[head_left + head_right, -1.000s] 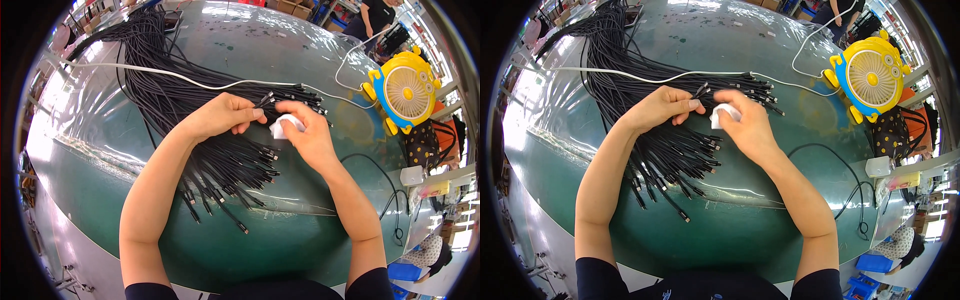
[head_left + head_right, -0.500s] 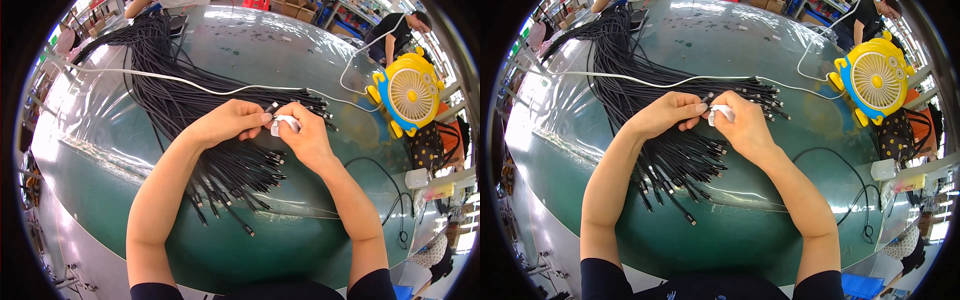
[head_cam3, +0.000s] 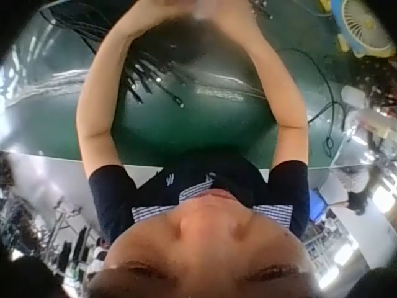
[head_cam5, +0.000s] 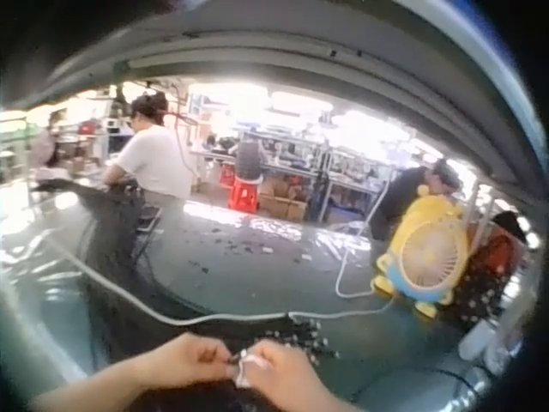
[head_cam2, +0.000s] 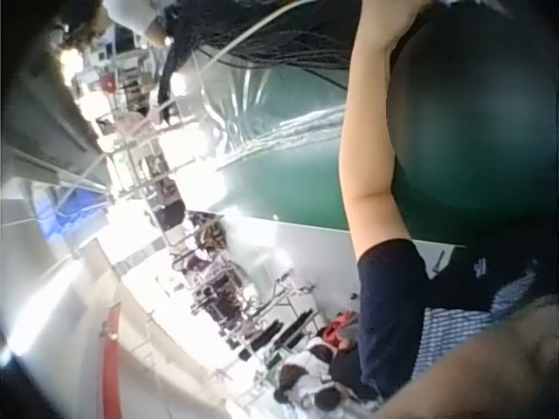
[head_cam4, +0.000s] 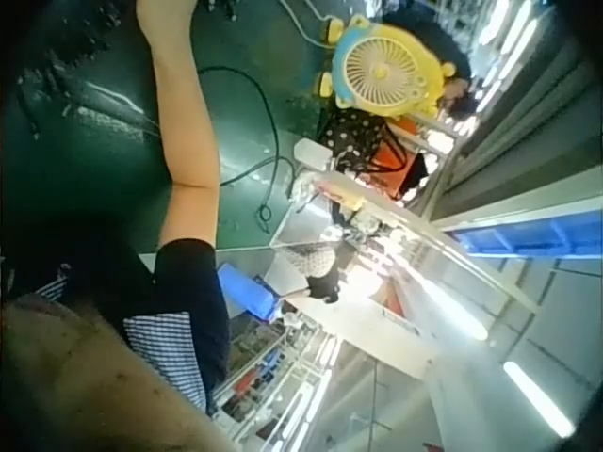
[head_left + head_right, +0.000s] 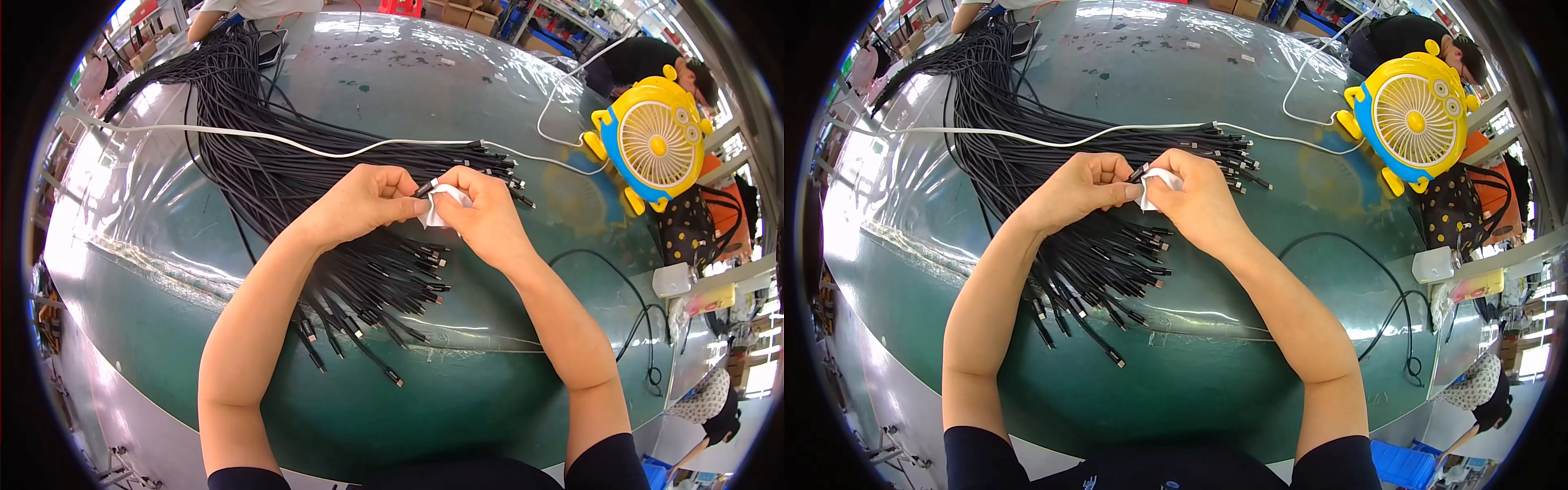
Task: Cleaning the connectors of a bundle of black cables using a white cloth.
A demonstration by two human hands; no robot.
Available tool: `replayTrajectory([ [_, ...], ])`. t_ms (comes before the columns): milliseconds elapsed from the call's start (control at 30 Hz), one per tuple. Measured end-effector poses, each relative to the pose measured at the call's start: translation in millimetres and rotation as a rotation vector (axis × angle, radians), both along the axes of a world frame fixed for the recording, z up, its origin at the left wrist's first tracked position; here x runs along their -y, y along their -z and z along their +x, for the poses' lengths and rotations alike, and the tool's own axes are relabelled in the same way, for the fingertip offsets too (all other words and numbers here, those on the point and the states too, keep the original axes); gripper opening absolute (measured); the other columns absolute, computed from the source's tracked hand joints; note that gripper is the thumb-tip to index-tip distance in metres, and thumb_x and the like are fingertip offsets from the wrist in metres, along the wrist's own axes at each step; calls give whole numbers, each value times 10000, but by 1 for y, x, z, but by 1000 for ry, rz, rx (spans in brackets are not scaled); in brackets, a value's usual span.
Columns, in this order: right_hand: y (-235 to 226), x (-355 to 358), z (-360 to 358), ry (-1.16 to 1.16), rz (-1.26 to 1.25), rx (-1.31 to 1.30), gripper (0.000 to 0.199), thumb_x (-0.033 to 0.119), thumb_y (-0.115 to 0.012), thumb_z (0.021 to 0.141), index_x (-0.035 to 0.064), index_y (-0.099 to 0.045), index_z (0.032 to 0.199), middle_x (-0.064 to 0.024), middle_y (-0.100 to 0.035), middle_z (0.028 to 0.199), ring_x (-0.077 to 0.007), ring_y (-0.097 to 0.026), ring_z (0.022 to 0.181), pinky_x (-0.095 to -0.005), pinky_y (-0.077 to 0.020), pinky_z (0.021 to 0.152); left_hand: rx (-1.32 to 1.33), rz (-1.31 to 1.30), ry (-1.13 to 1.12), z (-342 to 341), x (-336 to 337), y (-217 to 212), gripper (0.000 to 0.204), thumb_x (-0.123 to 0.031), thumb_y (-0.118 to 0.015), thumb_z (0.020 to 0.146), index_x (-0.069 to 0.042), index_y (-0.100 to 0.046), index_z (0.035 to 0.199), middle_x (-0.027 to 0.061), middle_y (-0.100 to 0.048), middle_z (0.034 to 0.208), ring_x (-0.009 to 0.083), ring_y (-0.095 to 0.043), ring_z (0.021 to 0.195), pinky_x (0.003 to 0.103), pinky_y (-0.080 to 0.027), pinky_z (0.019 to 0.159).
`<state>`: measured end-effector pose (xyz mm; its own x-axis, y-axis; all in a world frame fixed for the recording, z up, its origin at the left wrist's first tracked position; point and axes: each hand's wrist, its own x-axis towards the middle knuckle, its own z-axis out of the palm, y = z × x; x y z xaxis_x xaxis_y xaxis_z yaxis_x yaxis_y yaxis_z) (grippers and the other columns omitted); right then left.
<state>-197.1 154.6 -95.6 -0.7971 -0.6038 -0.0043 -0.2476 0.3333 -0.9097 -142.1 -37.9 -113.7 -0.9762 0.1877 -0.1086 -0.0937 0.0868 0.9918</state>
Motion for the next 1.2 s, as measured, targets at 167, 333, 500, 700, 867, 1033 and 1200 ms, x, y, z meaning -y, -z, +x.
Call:
replayTrajectory([
  [167, 6, 2, 6, -34, -46, -109, 106, 25, -561, 814, 5, -557, 918, -17, -605, 792, -73, -515, 680, -243, -435, 615, -5, -35, -8, -1, 2, 4, 200, -216, -635, 916, -47, -609, 811, -40, -547, 669, 32, -448, 596, 196, -345, 543],
  [333, 8, -9, 7, -50, -38, -129, 196, 26, -570, 807, 4, -578, 1001, -54, -633, 863, -106, -564, 750, -261, -461, 675, 40, -21, -9, 1, 0, -5, 329, -303, -500, 998, -34, -665, 902, -31, -492, 594, 43, -408, 541, 197, -326, 511],
  [500, -7, -10, -1, -7, -118, -63, 238, 68, -551, 850, 2, -606, 1072, -80, -665, 932, -127, -605, 817, -271, -482, 739, 41, -65, 162, 3, 4, -8, 443, -401, -429, 1010, -38, -680, 972, -52, -410, 556, 52, -321, 515, 229, -268, 501],
  [700, -7, -4, -6, -110, -30, -69, 154, 105, -563, 890, 24, -630, 1002, -37, -657, 825, -87, -585, 726, -252, -464, 647, 68, -87, 229, 3, 5, -9, 424, -392, -439, 1002, -44, -679, 978, -59, -368, 536, 56, -303, 514, 238, -253, 505],
  [867, -6, -1, 4, -95, -21, -105, 101, 89, -564, 890, 40, -614, 964, -6, -628, 786, -56, -550, 702, -230, -442, 630, 125, 75, 209, 5, 10, -9, 414, -389, -452, 998, -41, -666, 932, -59, -375, 536, 56, -305, 513, 234, -249, 504],
  [1033, -2, -10, 1, -83, 9, -277, 151, 97, -586, 871, 16, -597, 998, -70, -631, 823, -119, -575, 724, -274, -472, 672, 94, 123, 192, 3, 8, -6, 334, -310, -496, 998, -23, -650, 924, -53, -441, 606, 51, -343, 523, 213, -264, 491],
  [1200, -3, -13, 2, -60, -161, -120, 170, 83, -571, 864, 22, -619, 1016, -45, -627, 822, -92, -559, 713, -258, -458, 656, -51, -88, 112, 1, -2, -2, 193, -198, -590, 949, -28, -616, 860, -41, -530, 671, 37, -444, 572, 200, -328, 529],
])
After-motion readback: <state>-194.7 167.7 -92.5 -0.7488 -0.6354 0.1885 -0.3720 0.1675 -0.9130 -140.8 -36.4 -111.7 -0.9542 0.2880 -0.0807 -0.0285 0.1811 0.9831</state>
